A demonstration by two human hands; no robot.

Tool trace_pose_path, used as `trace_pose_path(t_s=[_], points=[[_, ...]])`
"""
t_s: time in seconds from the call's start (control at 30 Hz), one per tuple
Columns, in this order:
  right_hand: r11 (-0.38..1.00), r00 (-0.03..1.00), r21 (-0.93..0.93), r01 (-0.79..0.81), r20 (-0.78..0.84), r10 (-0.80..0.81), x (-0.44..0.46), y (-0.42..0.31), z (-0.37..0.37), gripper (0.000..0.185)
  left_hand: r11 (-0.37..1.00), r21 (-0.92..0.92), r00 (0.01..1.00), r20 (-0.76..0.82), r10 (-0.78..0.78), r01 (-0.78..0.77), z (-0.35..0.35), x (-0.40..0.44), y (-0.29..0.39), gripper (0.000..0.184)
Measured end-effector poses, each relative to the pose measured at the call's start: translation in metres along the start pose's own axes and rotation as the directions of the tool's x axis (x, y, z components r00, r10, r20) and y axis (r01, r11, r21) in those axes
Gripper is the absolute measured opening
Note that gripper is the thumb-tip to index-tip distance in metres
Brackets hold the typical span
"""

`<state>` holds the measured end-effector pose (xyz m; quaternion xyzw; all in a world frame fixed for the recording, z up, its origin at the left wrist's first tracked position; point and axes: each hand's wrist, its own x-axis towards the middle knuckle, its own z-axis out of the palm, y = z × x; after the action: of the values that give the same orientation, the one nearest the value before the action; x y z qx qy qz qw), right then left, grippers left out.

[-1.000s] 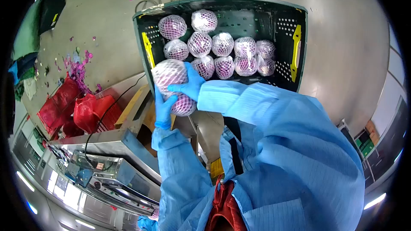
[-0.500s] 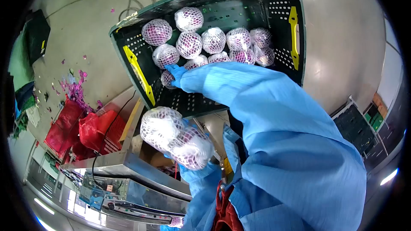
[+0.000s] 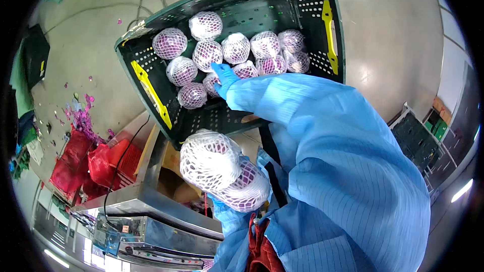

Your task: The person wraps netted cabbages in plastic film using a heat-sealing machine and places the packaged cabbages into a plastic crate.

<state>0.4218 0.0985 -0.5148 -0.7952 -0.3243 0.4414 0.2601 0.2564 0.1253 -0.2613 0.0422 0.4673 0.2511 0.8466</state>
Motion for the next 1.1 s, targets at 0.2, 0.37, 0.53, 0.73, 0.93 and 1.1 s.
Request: trace_pose_path(t_s=[0.2,0.37,0.53,0.73,0.93,1.1], points=[[0.994,0.989,-0.06,-0.09,-0.122,0.082,-0.011,0.093,-0.016,0.08,0.999,0.022,0.998,0.044,-0.039,0.039,0.005,-0.001,-0.008,0.076],[0.994,0.986,-0.078,-0.076,-0.154,0.063,-0.013,0.109,-0.062,0.065,0.997,0.032,0.995,0.071,-0.067,0.065,0.008,-0.001,-0.012,0.076],[0.885,0.943,-0.344,-0.312,-0.222,0.247,-0.018,0.146,-0.113,0.074,0.997,0.039,0.992,0.101,-0.071,0.067,0.013,-0.003,-0.013,0.076],[0.807,0.944,-0.499,-0.316,-0.083,0.318,0.003,0.078,-0.132,0.074,0.997,0.034,0.987,0.141,-0.08,0.076,0.016,-0.002,-0.015,0.076],[0.869,0.927,0.356,-0.343,0.279,0.251,0.042,-0.014,-0.082,0.052,0.994,0.088,0.979,0.186,-0.078,0.063,0.003,0.034,-0.001,0.076],[-0.014,0.78,0.781,-0.624,0.623,-0.057,0.02,-0.078,-0.074,0.049,0.903,0.428,0.993,0.086,-0.083,0.038,-0.035,0.134,0.038,0.063]])
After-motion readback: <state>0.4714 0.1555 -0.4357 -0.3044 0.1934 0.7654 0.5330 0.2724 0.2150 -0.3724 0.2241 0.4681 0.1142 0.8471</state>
